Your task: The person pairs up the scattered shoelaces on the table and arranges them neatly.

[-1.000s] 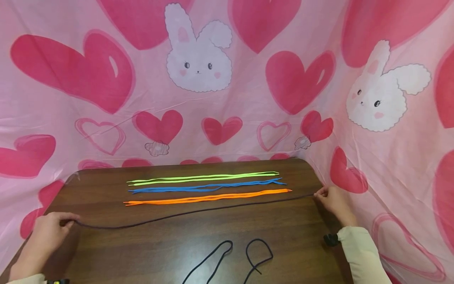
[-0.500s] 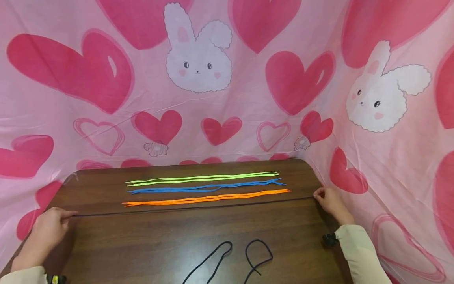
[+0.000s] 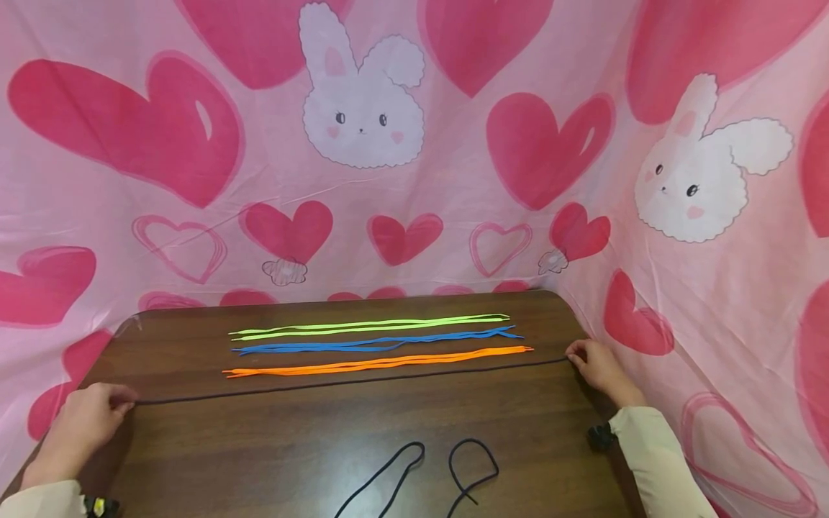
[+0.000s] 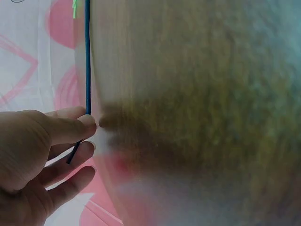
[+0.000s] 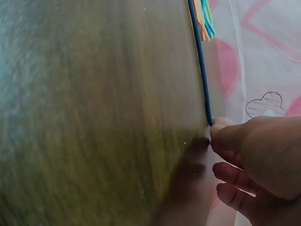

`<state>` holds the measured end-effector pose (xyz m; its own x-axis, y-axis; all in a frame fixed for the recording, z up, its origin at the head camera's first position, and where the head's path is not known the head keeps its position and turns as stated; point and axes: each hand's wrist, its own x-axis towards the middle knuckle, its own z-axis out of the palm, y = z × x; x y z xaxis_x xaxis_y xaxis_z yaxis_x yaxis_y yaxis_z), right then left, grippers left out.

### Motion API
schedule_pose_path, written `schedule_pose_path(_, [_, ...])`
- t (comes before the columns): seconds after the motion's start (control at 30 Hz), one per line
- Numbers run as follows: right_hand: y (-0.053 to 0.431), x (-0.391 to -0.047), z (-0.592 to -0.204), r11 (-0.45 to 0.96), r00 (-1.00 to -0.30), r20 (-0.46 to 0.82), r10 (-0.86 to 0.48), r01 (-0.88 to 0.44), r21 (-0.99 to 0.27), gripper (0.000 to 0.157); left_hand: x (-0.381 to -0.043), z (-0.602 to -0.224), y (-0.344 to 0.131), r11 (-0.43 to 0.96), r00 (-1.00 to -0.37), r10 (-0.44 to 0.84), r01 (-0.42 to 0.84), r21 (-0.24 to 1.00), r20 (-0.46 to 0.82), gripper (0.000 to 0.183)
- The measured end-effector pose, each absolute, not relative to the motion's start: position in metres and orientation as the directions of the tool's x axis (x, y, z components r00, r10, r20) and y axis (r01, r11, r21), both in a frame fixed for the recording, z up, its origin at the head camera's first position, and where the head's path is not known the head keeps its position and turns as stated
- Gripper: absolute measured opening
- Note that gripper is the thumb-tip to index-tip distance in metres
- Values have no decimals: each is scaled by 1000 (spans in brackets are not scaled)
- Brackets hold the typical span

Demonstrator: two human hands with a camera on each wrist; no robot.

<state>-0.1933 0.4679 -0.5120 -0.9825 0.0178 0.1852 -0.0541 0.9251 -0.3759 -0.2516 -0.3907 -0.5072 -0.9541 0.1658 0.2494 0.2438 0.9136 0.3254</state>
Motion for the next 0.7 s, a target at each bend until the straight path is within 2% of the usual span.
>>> schedule_pose_path(0.47, [472,-198,-515,918,-973,226,-36,-122,-377,10,-256,-512,-393,902,-926,231,319,290,299,18])
schedule_pose_path(0.7, [473,-198,-515,925,-980,199,-16,-90,-368,9,-256,-513,-394,908,-937,205,290,302,283,11])
